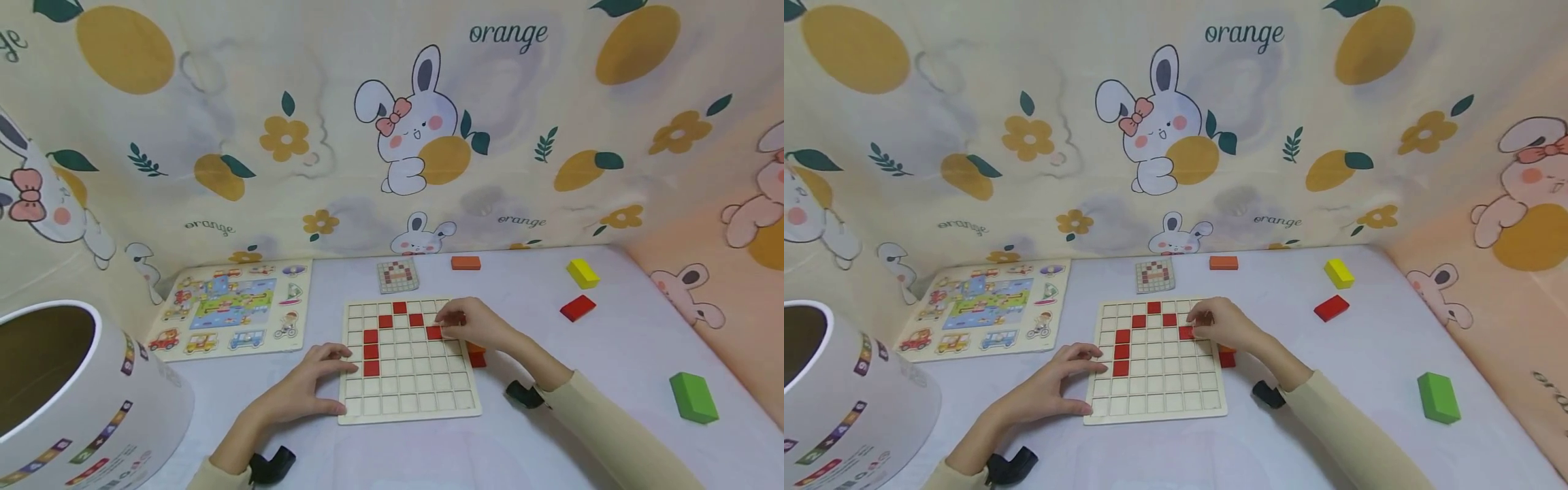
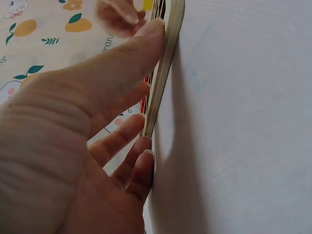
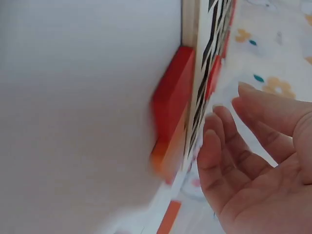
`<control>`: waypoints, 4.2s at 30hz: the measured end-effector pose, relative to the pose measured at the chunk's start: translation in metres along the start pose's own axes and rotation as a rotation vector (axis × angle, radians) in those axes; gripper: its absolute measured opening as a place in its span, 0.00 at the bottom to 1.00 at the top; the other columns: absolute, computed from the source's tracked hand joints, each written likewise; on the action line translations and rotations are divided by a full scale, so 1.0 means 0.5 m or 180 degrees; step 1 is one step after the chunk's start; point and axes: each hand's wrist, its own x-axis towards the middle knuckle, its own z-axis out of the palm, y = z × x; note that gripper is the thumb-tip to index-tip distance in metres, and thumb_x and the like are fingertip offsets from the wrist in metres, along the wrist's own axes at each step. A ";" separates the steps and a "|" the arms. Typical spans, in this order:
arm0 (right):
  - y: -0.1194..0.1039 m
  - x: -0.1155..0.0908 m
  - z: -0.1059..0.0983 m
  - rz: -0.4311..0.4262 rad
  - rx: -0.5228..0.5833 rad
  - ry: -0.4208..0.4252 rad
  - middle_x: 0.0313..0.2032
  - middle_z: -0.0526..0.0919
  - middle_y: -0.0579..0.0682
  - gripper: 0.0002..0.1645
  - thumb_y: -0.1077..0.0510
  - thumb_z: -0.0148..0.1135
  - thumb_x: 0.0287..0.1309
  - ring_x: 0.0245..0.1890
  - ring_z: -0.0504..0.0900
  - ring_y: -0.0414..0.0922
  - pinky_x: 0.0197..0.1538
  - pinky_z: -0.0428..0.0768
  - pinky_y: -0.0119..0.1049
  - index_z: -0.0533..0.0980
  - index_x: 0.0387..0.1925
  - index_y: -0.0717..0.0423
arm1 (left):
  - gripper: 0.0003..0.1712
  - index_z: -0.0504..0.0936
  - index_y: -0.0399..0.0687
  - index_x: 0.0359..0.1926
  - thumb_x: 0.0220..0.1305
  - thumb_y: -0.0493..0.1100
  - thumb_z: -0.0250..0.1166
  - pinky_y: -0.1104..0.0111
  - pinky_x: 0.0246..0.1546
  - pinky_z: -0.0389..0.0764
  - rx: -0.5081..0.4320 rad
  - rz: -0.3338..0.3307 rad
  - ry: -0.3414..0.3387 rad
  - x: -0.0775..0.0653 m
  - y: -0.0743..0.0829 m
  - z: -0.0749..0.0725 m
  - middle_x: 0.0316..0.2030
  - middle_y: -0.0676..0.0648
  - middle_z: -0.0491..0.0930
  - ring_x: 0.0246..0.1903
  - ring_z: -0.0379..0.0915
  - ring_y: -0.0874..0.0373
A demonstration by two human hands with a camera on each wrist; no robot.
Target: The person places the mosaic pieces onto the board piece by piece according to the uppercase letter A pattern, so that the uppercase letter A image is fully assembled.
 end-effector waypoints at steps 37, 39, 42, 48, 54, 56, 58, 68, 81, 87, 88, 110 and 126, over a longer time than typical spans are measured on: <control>0.020 -0.132 -0.019 0.0006 0.0179 -0.0291 0.32 0.80 0.48 0.11 0.72 0.66 0.56 0.34 0.76 0.43 0.37 0.77 0.31 0.78 0.38 0.55 | 0.35 0.81 0.56 0.58 0.48 0.57 0.78 0.46 0.66 0.62 0.0007 0.0070 0.0025 0.001 -0.001 0.002 0.64 0.52 0.66 0.65 0.57 0.52; 0.015 -0.118 -0.019 -0.0087 0.0189 -0.0264 0.32 0.80 0.49 0.11 0.72 0.65 0.56 0.34 0.76 0.43 0.37 0.77 0.32 0.78 0.38 0.56 | 0.35 0.81 0.56 0.58 0.48 0.57 0.78 0.46 0.66 0.62 0.0004 0.0064 0.0019 0.001 -0.001 0.002 0.64 0.52 0.66 0.65 0.57 0.52; 0.004 -0.091 -0.016 -0.0177 0.0222 -0.0265 0.32 0.80 0.49 0.10 0.72 0.65 0.57 0.34 0.76 0.43 0.37 0.76 0.32 0.79 0.38 0.57 | 0.35 0.81 0.55 0.58 0.48 0.57 0.78 0.47 0.66 0.62 0.0004 0.0054 0.0014 0.001 0.000 0.002 0.65 0.52 0.66 0.65 0.57 0.52; -0.007 -0.037 0.002 -0.0168 0.0392 -0.0307 0.33 0.80 0.47 0.09 0.71 0.65 0.58 0.35 0.75 0.45 0.39 0.76 0.33 0.81 0.40 0.60 | 0.35 0.81 0.55 0.58 0.48 0.57 0.78 0.46 0.66 0.61 0.0000 0.0074 0.0021 0.000 0.000 0.001 0.65 0.51 0.66 0.65 0.57 0.52; -0.005 -0.012 0.020 -0.0111 0.0429 -0.0250 0.33 0.80 0.51 0.09 0.72 0.64 0.57 0.32 0.74 0.44 0.36 0.75 0.32 0.80 0.38 0.60 | 0.35 0.81 0.56 0.58 0.49 0.58 0.78 0.46 0.66 0.61 -0.0025 0.0061 0.0007 0.002 0.001 0.001 0.65 0.52 0.66 0.66 0.56 0.52; -0.006 -0.009 0.025 -0.0114 0.0395 -0.0237 0.34 0.81 0.50 0.09 0.72 0.64 0.57 0.31 0.73 0.44 0.35 0.75 0.32 0.81 0.38 0.60 | 0.35 0.81 0.56 0.58 0.48 0.58 0.78 0.46 0.66 0.61 -0.0032 0.0051 0.0006 0.001 0.001 0.001 0.65 0.52 0.66 0.66 0.56 0.51; -0.007 -0.006 0.029 -0.0135 0.0341 -0.0221 0.36 0.82 0.49 0.09 0.72 0.65 0.57 0.30 0.73 0.43 0.35 0.75 0.32 0.82 0.38 0.59 | 0.35 0.81 0.55 0.58 0.48 0.58 0.78 0.45 0.66 0.61 -0.0033 0.0044 0.0006 0.001 0.002 0.000 0.65 0.51 0.66 0.66 0.56 0.51; -0.024 -0.006 0.036 -0.0112 0.0066 -0.0204 0.35 0.80 0.46 0.09 0.71 0.67 0.57 0.34 0.73 0.43 0.37 0.76 0.32 0.85 0.39 0.59 | 0.35 0.81 0.55 0.58 0.49 0.57 0.78 0.46 0.67 0.60 -0.0017 0.0082 0.0020 -0.002 -0.001 0.001 0.65 0.51 0.66 0.66 0.56 0.51; -0.033 -0.006 0.044 -0.0075 -0.0430 -0.0054 0.31 0.78 0.41 0.06 0.66 0.72 0.53 0.33 0.74 0.40 0.40 0.75 0.36 0.84 0.31 0.53 | 0.35 0.81 0.55 0.58 0.49 0.57 0.78 0.45 0.67 0.60 -0.0026 0.0035 0.0020 -0.002 0.002 -0.002 0.65 0.51 0.66 0.66 0.57 0.50; -0.034 -0.010 0.028 -0.0104 -0.0325 0.0000 0.30 0.80 0.42 0.06 0.67 0.71 0.55 0.32 0.75 0.40 0.39 0.76 0.37 0.83 0.28 0.54 | 0.35 0.81 0.57 0.58 0.49 0.58 0.78 0.45 0.66 0.61 -0.0011 0.0029 0.0018 -0.002 -0.001 -0.002 0.65 0.52 0.65 0.66 0.57 0.51; -0.033 -0.012 0.019 -0.0099 -0.0255 0.0084 0.30 0.81 0.42 0.04 0.67 0.70 0.56 0.33 0.75 0.41 0.39 0.76 0.36 0.83 0.29 0.55 | 0.35 0.81 0.57 0.58 0.49 0.58 0.78 0.45 0.66 0.61 -0.0015 0.0026 0.0016 -0.001 -0.001 -0.002 0.65 0.52 0.65 0.66 0.56 0.51; 0.077 -0.023 -0.067 0.0474 0.0363 -0.0007 0.46 0.82 0.55 0.18 0.65 0.68 0.58 0.45 0.76 0.52 0.49 0.78 0.42 0.79 0.51 0.62 | 0.34 0.81 0.56 0.58 0.50 0.58 0.77 0.44 0.67 0.60 -0.0005 -0.0025 0.0003 0.000 0.003 0.000 0.66 0.52 0.66 0.67 0.56 0.49; 0.080 0.001 -0.055 0.0248 0.0066 -0.0189 0.36 0.77 0.53 0.16 0.72 0.67 0.53 0.37 0.72 0.49 0.41 0.74 0.36 0.78 0.45 0.63 | 0.34 0.81 0.57 0.58 0.49 0.59 0.77 0.44 0.66 0.60 0.0002 -0.0011 0.0030 -0.003 0.003 -0.002 0.65 0.52 0.66 0.67 0.57 0.49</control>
